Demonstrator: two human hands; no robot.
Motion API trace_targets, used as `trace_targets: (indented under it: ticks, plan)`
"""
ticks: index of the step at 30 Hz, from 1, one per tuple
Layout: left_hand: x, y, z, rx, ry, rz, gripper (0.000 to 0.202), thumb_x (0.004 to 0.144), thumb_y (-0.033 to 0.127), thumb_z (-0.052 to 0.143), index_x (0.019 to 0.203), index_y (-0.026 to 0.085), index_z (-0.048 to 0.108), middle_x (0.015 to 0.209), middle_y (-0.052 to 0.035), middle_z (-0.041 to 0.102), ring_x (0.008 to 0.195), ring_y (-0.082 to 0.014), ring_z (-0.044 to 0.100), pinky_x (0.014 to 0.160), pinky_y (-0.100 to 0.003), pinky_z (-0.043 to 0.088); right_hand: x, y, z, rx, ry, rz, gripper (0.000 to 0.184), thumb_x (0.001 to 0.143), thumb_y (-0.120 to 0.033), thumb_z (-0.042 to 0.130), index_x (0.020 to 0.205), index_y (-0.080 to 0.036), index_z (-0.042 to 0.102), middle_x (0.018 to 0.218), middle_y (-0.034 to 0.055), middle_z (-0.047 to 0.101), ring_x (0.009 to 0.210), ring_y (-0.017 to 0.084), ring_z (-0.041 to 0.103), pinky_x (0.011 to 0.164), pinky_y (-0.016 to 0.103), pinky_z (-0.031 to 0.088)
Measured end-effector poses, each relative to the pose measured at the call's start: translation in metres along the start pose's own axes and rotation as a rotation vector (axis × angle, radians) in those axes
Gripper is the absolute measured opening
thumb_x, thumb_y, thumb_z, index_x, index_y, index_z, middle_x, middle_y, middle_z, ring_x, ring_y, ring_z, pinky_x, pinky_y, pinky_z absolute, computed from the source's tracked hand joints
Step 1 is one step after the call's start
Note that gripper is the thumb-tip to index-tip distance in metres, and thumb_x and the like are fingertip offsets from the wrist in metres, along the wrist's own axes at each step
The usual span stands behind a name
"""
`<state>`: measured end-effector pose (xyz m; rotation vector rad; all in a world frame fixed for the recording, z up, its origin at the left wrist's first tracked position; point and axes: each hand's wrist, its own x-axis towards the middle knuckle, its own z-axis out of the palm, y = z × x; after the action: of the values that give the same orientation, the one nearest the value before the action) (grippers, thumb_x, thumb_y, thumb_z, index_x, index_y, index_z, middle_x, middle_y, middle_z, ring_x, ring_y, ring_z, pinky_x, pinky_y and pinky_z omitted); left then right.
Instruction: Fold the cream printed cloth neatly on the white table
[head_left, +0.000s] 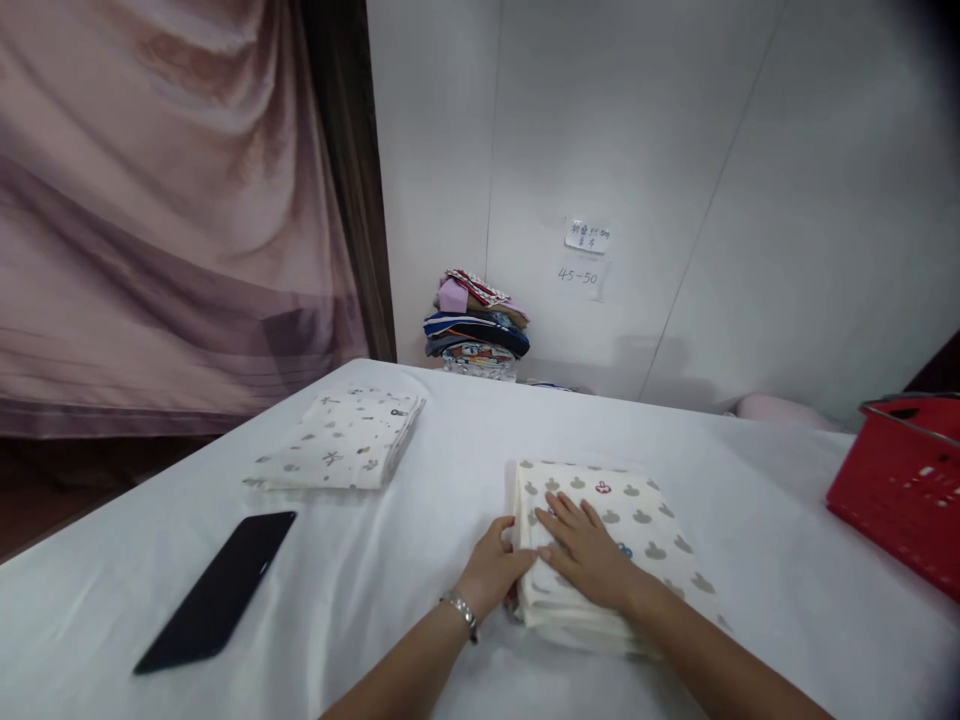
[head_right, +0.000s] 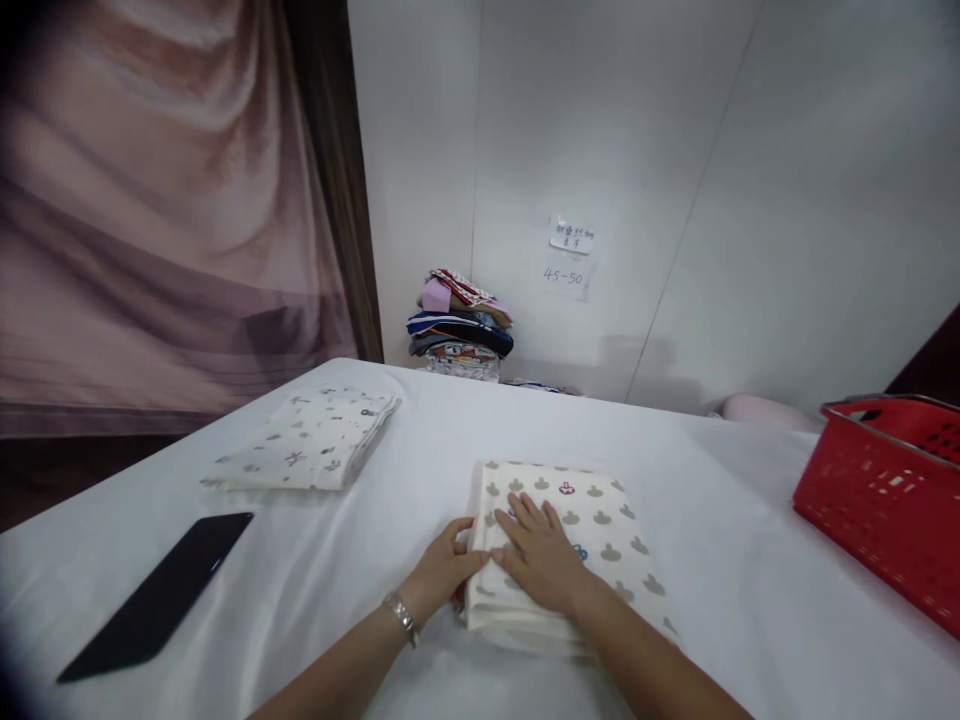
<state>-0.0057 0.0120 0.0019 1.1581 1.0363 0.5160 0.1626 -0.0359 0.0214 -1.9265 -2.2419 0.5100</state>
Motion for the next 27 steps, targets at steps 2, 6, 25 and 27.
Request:
trace_targets:
  ticks: [2,6,25,27]
  plan:
    - [0.004,-0.005,-0.002,0.03,-0.004,0.008,0.052,0.068,0.019,0.059,0.116,0.016,0.039,0.061,0.0043,0.054,0.04,-0.0076,0.044,0.037,-0.019,0.031,0.001,0.004,-0.004,0.04,-0.019,0.008,0.063,0.086,-0.061,0.022,0.14,-0.029,0.026,0.148,0.0013,0.01,0.136,0.024,0.007,0.109,0.048,0.006]
    - [0.012,-0.014,-0.006,0.065,-0.005,0.018,0.054,0.066,0.022,0.059,0.117,0.018,0.039,0.064,0.0035,0.054,0.042,-0.0094,0.047,0.035,-0.019,0.031,0.004,0.029,-0.026,-0.053,0.179,0.083,0.061,0.088,-0.059,0.02,0.14,-0.028,0.025,0.149,0.0021,0.008,0.137,0.023,0.003,0.109,0.047,0.003]
    - [0.007,-0.008,-0.004,0.082,0.004,-0.011,0.054,0.068,0.016,0.055,0.118,0.017,0.036,0.067,0.0029,0.056,0.045,-0.0097,0.048,0.035,-0.02,0.034,-0.016,0.105,-0.028,-0.177,0.343,0.412,0.059,0.087,-0.052,0.025,0.139,-0.025,0.028,0.149,0.0033,0.013,0.137,0.021,0.003,0.109,0.048,0.006]
    - [0.008,-0.009,-0.005,0.09,0.004,-0.001,0.054,0.068,0.016,0.056,0.118,0.017,0.036,0.065,0.0035,0.055,0.043,-0.0089,0.046,0.035,-0.019,0.032,-0.027,0.116,-0.019,-0.158,0.301,0.412,0.055,0.086,-0.048,0.03,0.136,-0.025,0.035,0.148,0.0028,0.018,0.137,0.021,0.005,0.11,0.045,0.01]
